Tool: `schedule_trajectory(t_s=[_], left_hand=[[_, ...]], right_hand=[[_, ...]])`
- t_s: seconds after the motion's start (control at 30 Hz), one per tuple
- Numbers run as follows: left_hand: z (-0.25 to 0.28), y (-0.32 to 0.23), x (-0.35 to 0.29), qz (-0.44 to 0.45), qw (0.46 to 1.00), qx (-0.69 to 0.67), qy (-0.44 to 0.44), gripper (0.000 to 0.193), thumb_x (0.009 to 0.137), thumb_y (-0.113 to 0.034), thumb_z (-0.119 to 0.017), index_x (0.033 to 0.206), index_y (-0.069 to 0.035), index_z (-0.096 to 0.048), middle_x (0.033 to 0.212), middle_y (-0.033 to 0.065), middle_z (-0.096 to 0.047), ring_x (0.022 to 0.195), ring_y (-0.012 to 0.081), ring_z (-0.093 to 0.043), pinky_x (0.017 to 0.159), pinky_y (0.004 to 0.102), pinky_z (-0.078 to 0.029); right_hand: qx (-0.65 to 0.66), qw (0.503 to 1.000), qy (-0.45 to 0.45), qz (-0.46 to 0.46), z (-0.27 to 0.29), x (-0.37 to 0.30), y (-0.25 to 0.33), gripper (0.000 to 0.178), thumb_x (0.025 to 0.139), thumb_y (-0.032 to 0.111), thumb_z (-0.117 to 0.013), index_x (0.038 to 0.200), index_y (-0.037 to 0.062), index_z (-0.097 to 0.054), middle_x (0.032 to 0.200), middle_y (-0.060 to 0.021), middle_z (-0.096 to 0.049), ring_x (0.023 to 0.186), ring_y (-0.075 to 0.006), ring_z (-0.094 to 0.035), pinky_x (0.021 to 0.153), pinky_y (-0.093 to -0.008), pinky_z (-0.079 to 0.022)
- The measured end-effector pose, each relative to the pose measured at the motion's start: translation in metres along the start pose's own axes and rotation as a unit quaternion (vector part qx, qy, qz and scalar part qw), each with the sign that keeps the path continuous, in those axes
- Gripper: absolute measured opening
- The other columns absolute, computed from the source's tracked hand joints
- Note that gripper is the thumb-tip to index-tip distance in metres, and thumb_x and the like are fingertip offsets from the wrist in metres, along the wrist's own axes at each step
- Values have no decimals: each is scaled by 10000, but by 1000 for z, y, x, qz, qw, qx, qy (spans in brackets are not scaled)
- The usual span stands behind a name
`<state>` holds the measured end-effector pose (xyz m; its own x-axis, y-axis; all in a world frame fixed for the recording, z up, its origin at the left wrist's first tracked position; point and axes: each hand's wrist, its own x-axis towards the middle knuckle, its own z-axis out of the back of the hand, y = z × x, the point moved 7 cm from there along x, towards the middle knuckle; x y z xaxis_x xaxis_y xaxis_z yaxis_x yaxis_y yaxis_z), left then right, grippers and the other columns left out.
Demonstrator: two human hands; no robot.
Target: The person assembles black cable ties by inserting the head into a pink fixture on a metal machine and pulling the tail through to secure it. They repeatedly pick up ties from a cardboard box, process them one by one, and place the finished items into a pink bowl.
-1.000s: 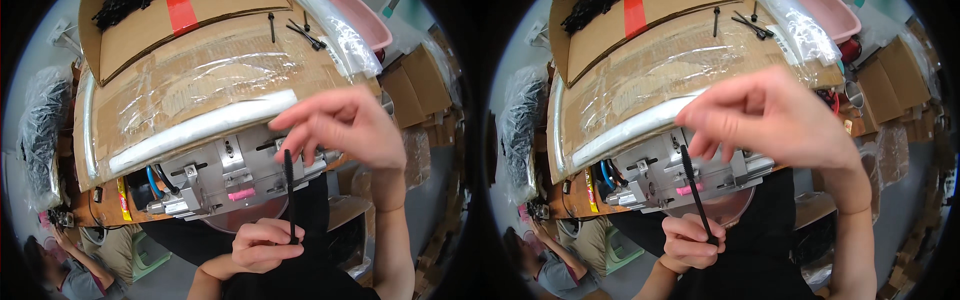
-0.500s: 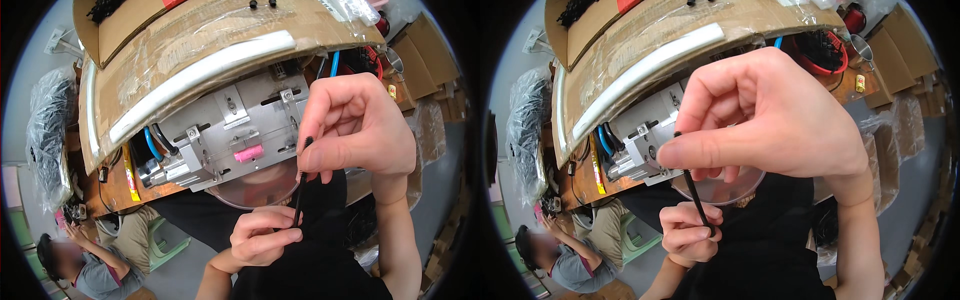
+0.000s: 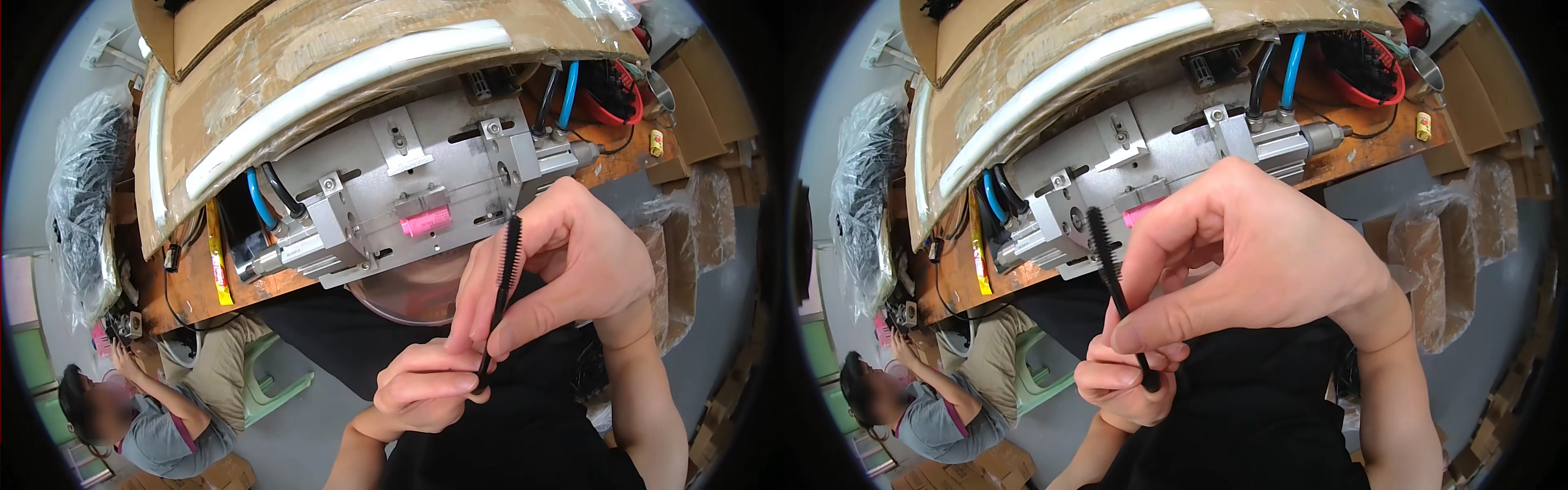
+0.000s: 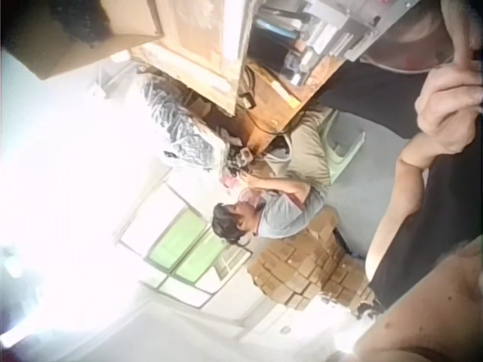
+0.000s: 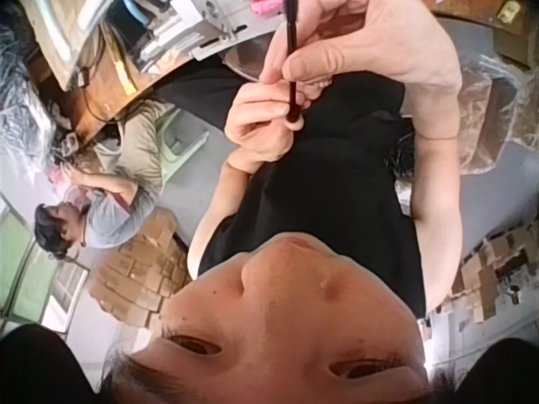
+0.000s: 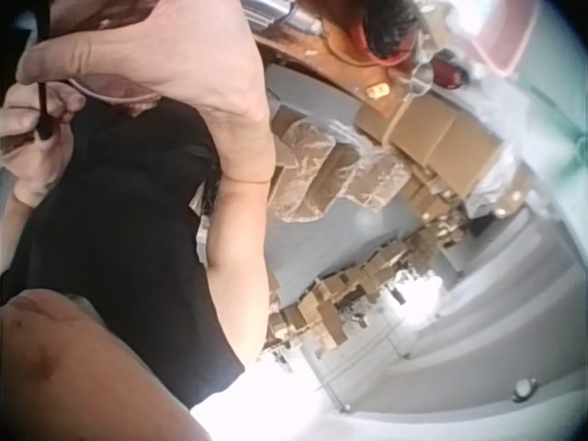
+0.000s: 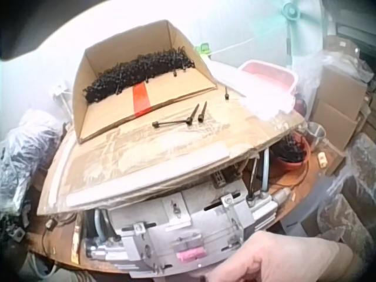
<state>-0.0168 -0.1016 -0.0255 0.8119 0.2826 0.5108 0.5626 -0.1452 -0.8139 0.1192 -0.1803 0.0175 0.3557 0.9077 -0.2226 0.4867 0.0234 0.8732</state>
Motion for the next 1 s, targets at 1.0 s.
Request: schedule_trajectory(t_s=[1.0], left_hand=[[-7,49,37,43,688,705,168,696,692,51,-612,1364,77,-433,976,106,-495,958,276,-487,850,359,-429]], right_hand=[[-292,843,-373,254,55,-54,6,122,914,58,-627,965,-43,-672,933,-97,-672,895,-153,-627,820,-272,-474]])
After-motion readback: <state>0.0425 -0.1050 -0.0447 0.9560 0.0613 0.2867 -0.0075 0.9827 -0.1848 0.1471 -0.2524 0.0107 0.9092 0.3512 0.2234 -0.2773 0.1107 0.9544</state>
